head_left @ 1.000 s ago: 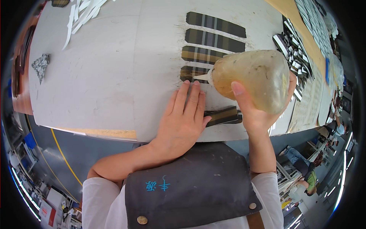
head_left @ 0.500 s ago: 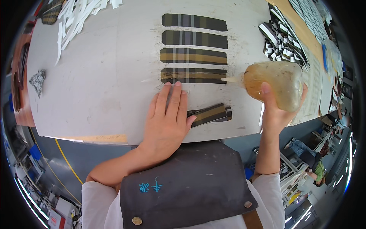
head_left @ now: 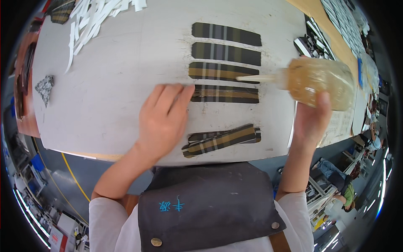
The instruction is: Applying glue and white reinforcement strips to plaid fabric components for assembly.
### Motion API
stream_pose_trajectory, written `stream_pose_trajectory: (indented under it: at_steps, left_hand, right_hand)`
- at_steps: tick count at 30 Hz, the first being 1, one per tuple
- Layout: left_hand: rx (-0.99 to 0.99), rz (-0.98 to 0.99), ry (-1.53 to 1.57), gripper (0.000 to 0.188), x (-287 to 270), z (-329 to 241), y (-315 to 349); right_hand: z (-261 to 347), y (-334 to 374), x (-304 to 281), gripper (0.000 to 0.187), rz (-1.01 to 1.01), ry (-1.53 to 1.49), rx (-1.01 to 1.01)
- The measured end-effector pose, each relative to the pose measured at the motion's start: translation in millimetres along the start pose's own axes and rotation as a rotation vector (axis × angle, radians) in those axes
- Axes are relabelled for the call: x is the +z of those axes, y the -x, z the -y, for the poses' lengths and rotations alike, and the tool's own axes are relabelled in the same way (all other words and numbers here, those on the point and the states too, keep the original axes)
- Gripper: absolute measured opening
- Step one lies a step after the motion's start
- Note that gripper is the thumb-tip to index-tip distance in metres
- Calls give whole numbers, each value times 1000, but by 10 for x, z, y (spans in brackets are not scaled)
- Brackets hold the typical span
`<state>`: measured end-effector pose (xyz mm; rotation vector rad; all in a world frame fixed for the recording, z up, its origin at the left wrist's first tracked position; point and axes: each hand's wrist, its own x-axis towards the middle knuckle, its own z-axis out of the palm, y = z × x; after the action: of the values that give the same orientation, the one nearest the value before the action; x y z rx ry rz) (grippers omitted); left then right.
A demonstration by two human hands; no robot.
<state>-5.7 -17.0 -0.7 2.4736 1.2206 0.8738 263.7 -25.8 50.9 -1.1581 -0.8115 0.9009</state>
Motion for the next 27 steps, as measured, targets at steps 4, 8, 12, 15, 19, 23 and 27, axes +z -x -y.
stream_pose_trajectory:
  at_steps: [4,8,12,15,19,23,27]
  left_hand:
    - [26,-19,-41,40,69,142,-46]
    - [-22,17,-55,39,94,119,-64]
    - [-28,20,-69,34,149,136,-51]
    - [-39,21,-57,32,153,134,-48]
    - [-43,-4,-72,37,149,118,-69]
    - [-49,41,-75,34,154,120,-51]
    - [-48,31,-98,36,162,121,-44]
  right_hand:
    - [-147,32,403,66,67,384,-84]
    - [-235,-3,674,54,156,590,-314]
    - [-252,-28,828,35,238,547,-361]
    - [-251,-46,870,35,277,551,-436]
    - [-236,-44,827,36,251,609,-366]
    - [-266,-42,837,39,251,571,-411]
    - [-136,-29,680,70,185,728,-222]
